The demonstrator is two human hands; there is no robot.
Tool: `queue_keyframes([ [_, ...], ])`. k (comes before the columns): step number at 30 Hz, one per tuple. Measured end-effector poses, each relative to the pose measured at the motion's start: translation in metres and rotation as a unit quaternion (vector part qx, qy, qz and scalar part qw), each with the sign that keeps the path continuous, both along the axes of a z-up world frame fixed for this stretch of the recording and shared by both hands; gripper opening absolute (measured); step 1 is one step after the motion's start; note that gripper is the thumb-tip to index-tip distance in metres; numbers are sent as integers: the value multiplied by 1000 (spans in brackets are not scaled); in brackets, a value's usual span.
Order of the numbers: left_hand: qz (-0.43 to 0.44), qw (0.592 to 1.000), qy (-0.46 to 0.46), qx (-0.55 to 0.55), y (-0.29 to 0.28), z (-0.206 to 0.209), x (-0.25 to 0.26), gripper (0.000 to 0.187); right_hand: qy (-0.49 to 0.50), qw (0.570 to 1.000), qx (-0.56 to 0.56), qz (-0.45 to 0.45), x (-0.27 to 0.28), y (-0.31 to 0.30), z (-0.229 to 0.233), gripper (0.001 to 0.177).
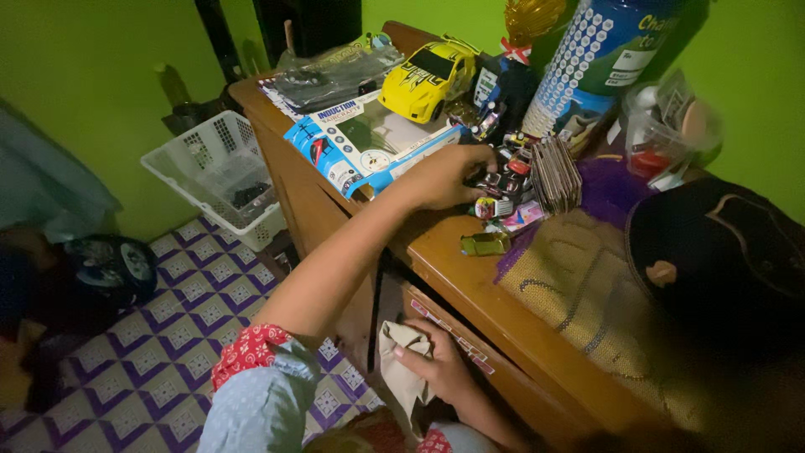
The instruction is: The person picks up several toy cars one by one and wipes each one with a cloth before placing them back on a wooden surface.
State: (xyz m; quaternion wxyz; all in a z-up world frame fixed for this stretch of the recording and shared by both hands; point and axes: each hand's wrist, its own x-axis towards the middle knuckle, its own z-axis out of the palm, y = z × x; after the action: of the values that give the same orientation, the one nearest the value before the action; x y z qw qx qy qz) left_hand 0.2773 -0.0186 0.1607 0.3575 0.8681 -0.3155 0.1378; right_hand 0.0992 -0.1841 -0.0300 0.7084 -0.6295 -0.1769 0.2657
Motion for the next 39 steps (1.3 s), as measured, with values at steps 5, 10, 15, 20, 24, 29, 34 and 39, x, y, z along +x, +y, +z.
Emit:
queue_keyframes([
  [5,9,998,-10,-64,8,3,-15,40,-14,1000,4,20,-5,1,10,34],
  [10,26,989,-36,-140,28,9,-53,40,10,1000,1,5,-7,6,12,32],
  [15,50,975,-15,-215,57,5,-109,41,-14,1000,20,-1,-4,11,8,32],
  [20,77,942,108,-309,86,-26,-170,40,-4,998,62,-26,2,14,2,34],
  [24,109,948,140,-264,104,-58,-213,36,-91,985,122,-75,3,13,10,37],
  [29,107,909,292,-277,111,-92,-246,33,-176,973,131,-68,2,16,23,44],
  [34,95,896,264,-344,104,-117,-246,28,-152,982,114,8,-3,15,13,39],
  [39,128,872,252,-400,71,-137,-236,25,-122,981,144,44,-12,27,14,39],
])
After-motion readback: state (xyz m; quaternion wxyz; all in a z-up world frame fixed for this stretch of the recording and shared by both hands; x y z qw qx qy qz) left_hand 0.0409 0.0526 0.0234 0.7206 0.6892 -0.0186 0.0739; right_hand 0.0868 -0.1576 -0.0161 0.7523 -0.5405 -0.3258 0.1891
